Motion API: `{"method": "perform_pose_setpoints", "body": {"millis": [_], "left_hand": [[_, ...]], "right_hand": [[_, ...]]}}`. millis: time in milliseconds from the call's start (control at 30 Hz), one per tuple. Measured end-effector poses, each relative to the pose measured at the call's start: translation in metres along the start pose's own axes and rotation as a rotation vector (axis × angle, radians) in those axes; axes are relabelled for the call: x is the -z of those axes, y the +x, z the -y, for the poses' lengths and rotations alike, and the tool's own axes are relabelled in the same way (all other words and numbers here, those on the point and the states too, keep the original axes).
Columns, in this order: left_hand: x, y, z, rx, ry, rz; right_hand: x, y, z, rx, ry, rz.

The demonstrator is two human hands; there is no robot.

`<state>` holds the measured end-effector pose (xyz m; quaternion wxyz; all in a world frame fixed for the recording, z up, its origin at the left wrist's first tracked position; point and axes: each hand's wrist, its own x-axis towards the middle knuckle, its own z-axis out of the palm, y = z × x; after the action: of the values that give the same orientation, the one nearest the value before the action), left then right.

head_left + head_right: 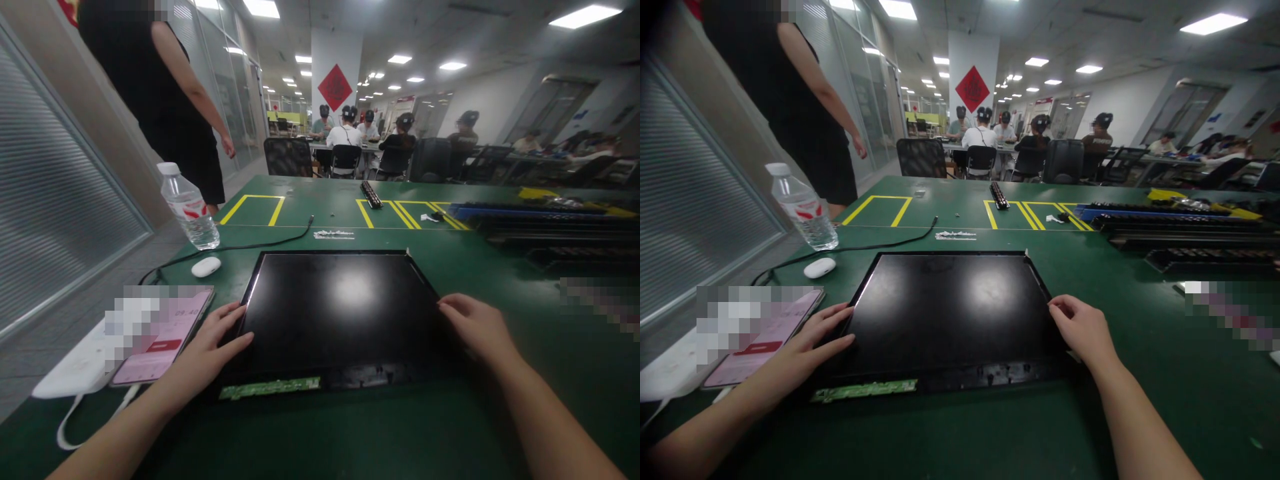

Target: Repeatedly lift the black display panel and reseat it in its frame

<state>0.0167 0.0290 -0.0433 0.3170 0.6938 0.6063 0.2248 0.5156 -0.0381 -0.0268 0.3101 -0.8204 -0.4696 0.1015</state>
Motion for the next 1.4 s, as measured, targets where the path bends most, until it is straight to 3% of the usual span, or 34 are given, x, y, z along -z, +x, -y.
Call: {"method": "perform_pose_setpoints", "body": {"millis": [200, 567, 800, 1033, 1167, 1400], "left_hand": [[-0.002, -0.004, -0.005, -0.073, 0.035, 0.002], [0.015, -0.009, 0.013, -0.462, 0.336, 0.086], [0.027, -0.008, 0.005, -0.466, 0.298, 0.21], [0.031, -0.006, 0.007, -0.492, 0.308, 0.162], [0.03, -0.007, 0.004, -0.482, 0.279, 0.17], [0.028, -0.012, -0.018, -0.471, 0.27, 0.191]], "right_hand": [[0.0, -0.001, 0.0, -0.021, 0.019, 0.002], [0.0, 0.0, -0.001, -0.001, 0.024, -0.003], [-0.001, -0.001, -0.003, 0.051, -0.027, -0.033], [-0.008, -0.005, 0.0, 0.339, -0.003, 0.108], [-0.009, -0.005, 0.0, 0.33, -0.031, 0.224], [-0.009, -0.003, 0.001, 0.313, -0.052, 0.237]]}}
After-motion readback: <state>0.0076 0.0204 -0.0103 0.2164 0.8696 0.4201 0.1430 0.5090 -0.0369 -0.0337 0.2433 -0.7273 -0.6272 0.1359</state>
